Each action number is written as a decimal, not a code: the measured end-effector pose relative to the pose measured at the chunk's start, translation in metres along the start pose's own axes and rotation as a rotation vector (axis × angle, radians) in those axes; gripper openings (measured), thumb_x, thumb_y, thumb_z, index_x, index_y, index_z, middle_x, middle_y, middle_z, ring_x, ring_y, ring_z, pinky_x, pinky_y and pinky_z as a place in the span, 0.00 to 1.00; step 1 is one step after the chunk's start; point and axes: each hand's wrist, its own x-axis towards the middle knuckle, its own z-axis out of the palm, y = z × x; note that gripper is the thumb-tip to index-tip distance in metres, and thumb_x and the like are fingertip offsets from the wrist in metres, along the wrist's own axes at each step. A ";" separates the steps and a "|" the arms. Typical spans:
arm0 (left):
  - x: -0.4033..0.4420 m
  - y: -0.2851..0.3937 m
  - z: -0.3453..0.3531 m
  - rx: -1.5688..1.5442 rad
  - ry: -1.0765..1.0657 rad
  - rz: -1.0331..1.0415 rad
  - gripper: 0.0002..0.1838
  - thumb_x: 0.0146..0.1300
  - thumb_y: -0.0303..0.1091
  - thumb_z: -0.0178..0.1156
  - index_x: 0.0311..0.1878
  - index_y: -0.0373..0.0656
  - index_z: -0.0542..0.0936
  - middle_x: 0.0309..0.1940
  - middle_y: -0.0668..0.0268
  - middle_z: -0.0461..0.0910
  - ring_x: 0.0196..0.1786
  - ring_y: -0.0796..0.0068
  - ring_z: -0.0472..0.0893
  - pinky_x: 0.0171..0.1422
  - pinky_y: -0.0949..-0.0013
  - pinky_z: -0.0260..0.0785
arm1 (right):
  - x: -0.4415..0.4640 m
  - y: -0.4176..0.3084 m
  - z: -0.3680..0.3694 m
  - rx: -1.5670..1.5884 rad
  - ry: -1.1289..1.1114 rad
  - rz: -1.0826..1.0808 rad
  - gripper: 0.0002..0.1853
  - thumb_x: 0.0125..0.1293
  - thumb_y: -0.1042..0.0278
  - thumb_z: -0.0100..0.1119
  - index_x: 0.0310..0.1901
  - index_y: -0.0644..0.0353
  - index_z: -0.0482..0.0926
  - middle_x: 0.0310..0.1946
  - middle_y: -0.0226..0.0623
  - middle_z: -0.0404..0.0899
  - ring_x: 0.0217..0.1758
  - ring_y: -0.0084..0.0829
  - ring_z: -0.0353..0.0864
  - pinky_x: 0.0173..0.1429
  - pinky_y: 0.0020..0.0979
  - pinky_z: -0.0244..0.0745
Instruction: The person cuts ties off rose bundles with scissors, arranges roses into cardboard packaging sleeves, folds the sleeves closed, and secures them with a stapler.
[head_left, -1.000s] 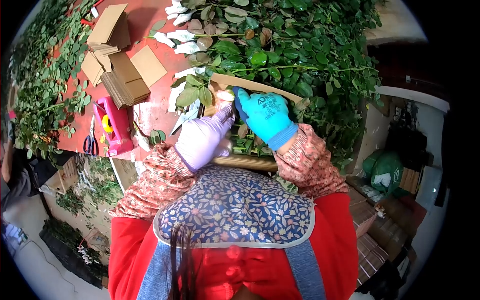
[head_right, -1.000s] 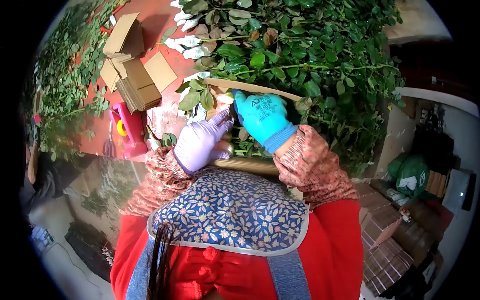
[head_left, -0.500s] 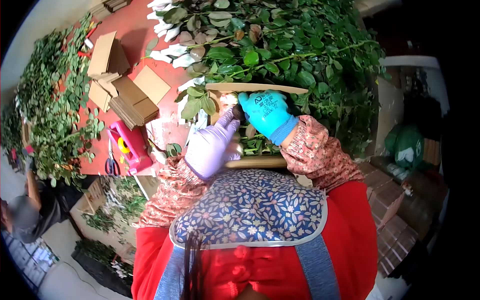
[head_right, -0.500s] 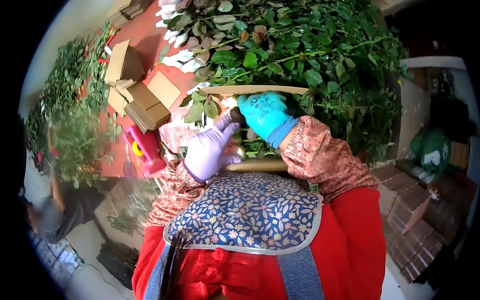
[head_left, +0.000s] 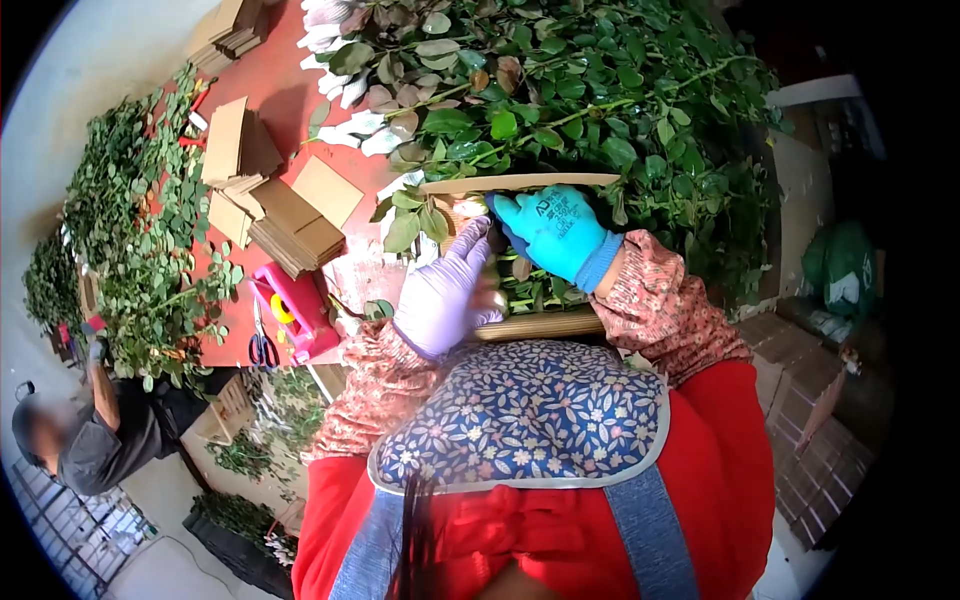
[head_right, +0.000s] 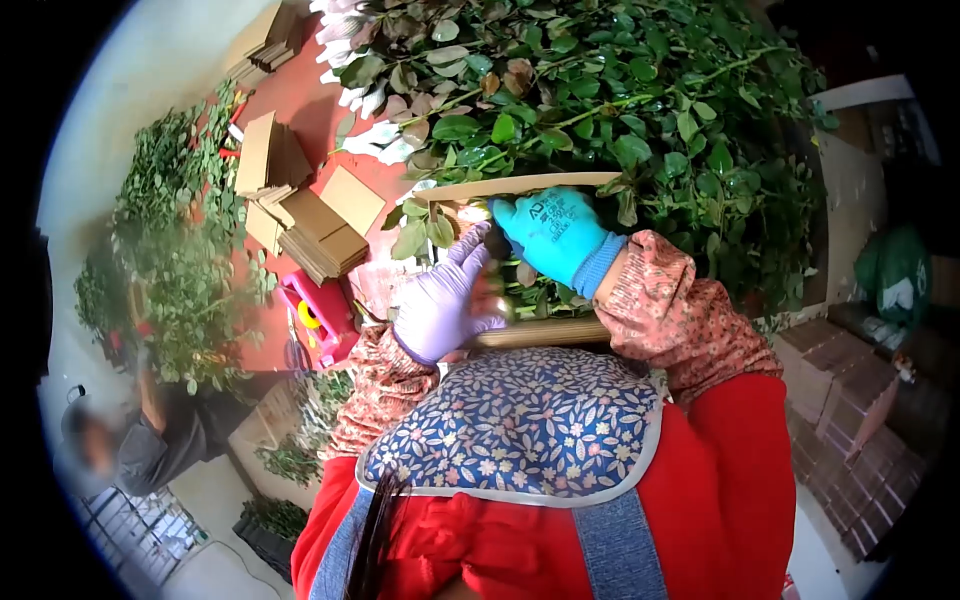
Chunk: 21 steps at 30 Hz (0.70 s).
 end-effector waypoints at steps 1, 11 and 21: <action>0.000 0.001 -0.002 0.004 -0.003 0.015 0.54 0.43 0.33 0.79 0.74 0.41 0.59 0.64 0.55 0.73 0.46 0.62 0.86 0.48 0.64 0.81 | 0.003 -0.002 -0.007 0.003 -0.131 0.049 0.21 0.59 0.62 0.58 0.54 0.59 0.75 0.28 0.35 0.83 0.32 0.41 0.85 0.33 0.46 0.76; -0.004 0.001 -0.002 0.149 0.123 0.119 0.53 0.44 0.34 0.78 0.74 0.42 0.59 0.66 0.56 0.70 0.47 0.62 0.85 0.48 0.64 0.80 | -0.003 0.005 -0.096 -0.054 0.296 -0.079 0.15 0.60 0.66 0.61 0.50 0.52 0.79 0.29 0.35 0.79 0.31 0.39 0.80 0.36 0.41 0.74; -0.007 0.003 -0.002 0.144 0.128 0.087 0.52 0.44 0.36 0.77 0.73 0.41 0.60 0.66 0.55 0.70 0.43 0.61 0.86 0.44 0.65 0.80 | 0.067 0.115 -0.043 -0.397 -0.376 0.040 0.17 0.56 0.68 0.63 0.49 0.53 0.80 0.47 0.36 0.80 0.53 0.40 0.79 0.61 0.45 0.67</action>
